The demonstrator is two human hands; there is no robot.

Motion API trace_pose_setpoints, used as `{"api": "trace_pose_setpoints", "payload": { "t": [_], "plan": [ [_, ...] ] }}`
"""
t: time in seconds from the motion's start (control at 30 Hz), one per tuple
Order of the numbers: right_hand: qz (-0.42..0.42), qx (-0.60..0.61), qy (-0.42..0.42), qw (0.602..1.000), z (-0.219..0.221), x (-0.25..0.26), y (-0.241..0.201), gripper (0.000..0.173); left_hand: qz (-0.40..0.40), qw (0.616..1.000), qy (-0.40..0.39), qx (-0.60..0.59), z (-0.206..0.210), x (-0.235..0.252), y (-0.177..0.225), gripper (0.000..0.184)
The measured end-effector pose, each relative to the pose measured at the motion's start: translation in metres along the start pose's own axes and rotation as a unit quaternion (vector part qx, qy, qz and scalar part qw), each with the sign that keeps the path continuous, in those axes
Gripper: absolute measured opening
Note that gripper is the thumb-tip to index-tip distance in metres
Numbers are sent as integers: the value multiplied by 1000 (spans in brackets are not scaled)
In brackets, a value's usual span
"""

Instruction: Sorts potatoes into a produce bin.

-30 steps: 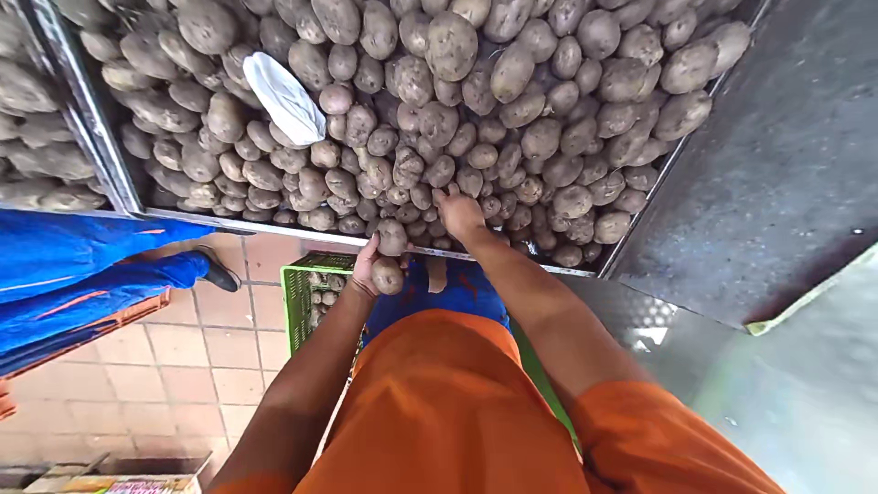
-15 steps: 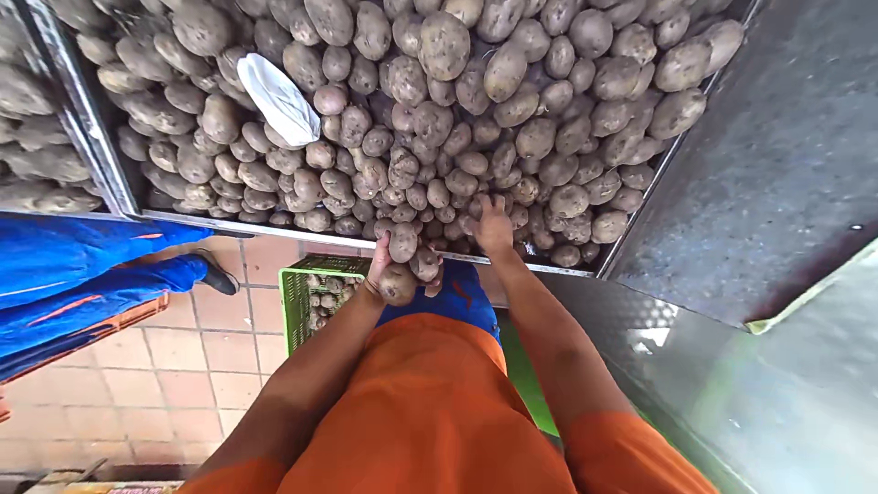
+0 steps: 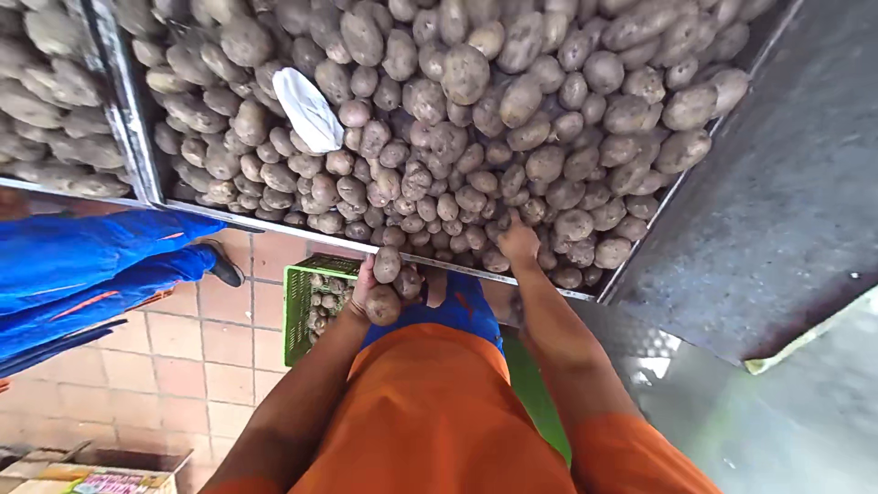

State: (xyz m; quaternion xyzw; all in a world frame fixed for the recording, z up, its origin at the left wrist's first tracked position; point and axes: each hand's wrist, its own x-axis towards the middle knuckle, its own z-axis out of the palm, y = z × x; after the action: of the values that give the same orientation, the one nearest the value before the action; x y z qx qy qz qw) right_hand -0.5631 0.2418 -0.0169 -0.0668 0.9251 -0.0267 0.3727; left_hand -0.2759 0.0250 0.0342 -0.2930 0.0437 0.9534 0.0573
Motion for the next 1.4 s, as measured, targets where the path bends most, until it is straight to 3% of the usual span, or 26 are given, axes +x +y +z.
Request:
{"api": "trace_pose_setpoints", "payload": {
  "t": [0.07,0.13,0.2,0.27,0.37,0.5,0.6,0.67,0.77,0.83,0.93,1.07,1.17,1.23,1.27,1.33,1.4],
  "plan": [
    [-47,215,-9,975,-1,-7,13,73,30,999,11,-3,-14,-17,2,83],
    [-64,419,-135,896,-6,-35,-4,69,69,997,32,-28,-33,-34,5,84],
    [-68,468,-327,818,11,-85,-49,67,108,991,39,-74,-64,-58,3,83],
    [-100,406,-481,771,56,-120,-111,66,150,983,39,-93,-94,-84,1,81],
    [-96,286,-565,768,144,-176,-203,66,215,968,122,-50,-149,-138,-1,80],
    [-63,173,-620,763,220,-225,-264,65,218,898,382,14,-203,-227,-6,77],
    [-83,135,-593,789,222,-212,-263,54,165,788,593,-16,-243,-264,-9,61],
    [-138,140,-554,809,197,-191,-244,52,176,735,654,-27,-264,-277,-7,60],
    [-230,100,-396,884,140,-143,-181,47,133,739,658,55,-261,-257,4,54],
    [-193,120,-296,928,96,-115,-130,43,81,761,625,154,-241,-219,16,50],
    [-87,182,-179,963,27,-91,-54,43,45,795,519,312,-183,-139,27,48],
    [-58,295,-29,953,-31,-61,15,36,61,803,363,468,-73,-35,35,43],
    [-88,331,57,938,-78,-37,31,35,128,774,262,562,23,37,52,44],
    [-122,332,113,929,-119,-19,24,35,174,723,198,639,102,88,74,48],
    [-143,340,134,920,-141,-8,13,36,193,679,170,688,142,118,86,52],
    [-195,346,158,904,-177,20,-19,40,226,534,137,803,209,183,107,58],
    [-251,291,140,913,-198,54,-52,59,235,363,130,892,248,252,123,66]
  ]
}}
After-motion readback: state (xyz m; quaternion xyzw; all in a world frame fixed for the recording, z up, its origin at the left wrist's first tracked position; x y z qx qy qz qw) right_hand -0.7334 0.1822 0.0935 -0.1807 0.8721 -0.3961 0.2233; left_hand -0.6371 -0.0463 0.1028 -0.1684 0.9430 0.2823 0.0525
